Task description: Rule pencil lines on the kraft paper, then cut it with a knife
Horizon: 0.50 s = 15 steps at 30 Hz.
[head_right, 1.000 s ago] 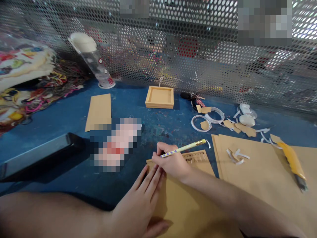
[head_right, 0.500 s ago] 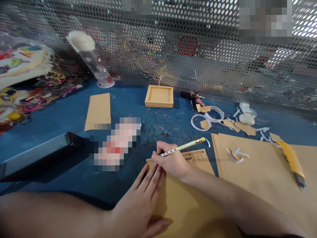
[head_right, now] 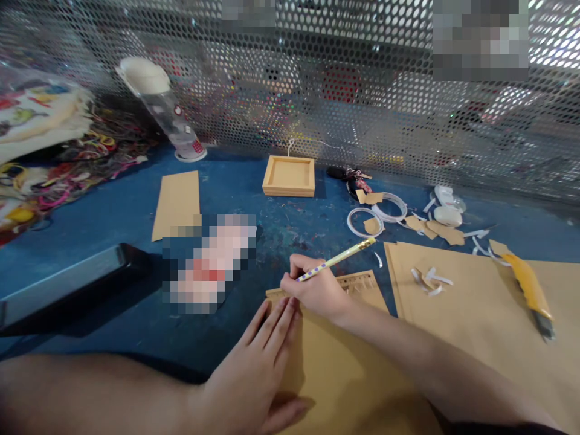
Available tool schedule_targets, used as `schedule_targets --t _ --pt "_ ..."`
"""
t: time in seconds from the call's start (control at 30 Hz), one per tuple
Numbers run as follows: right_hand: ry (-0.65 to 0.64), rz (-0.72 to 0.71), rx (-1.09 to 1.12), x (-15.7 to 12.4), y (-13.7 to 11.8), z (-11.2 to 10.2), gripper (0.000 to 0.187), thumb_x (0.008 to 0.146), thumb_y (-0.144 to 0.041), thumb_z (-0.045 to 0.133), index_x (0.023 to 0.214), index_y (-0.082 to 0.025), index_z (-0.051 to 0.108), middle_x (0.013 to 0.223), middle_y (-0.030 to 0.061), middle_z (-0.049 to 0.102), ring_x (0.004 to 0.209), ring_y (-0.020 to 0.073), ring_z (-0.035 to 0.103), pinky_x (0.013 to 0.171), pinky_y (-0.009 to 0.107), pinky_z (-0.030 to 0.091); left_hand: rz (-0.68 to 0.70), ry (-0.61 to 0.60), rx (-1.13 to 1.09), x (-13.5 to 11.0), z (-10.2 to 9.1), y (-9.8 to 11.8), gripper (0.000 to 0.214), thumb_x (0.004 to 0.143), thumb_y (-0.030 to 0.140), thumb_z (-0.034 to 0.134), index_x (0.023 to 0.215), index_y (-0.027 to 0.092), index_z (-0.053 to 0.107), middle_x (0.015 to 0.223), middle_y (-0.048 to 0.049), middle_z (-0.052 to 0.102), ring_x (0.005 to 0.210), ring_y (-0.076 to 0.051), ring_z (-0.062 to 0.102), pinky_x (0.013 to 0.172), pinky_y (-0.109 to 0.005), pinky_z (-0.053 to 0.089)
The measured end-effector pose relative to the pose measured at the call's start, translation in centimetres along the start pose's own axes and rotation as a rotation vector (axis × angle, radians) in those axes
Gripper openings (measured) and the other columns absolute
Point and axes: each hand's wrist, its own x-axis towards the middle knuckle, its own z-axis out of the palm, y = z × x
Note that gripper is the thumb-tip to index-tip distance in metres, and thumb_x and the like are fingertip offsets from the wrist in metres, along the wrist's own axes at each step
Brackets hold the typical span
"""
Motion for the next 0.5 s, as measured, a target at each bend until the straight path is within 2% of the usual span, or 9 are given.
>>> schedule_targets --t 0.5 --pt "0.003 0.018 -0.01 0.07 -0.02 0.05 0.029 0.073 -0.018 0.058 0.056 -0.02 0.035 0.052 -0.0072 0.036 0.053 0.0092 0.031 0.047 0.023 0.024 -0.001 -0.026 -0.016 -0.15 0.31 0.05 0.088 0.095 0.066 0.02 0.141 -0.006 0.041 0.146 -0.0295 0.036 0.14 -0.041 0.024 0.113 -0.054 0.001"
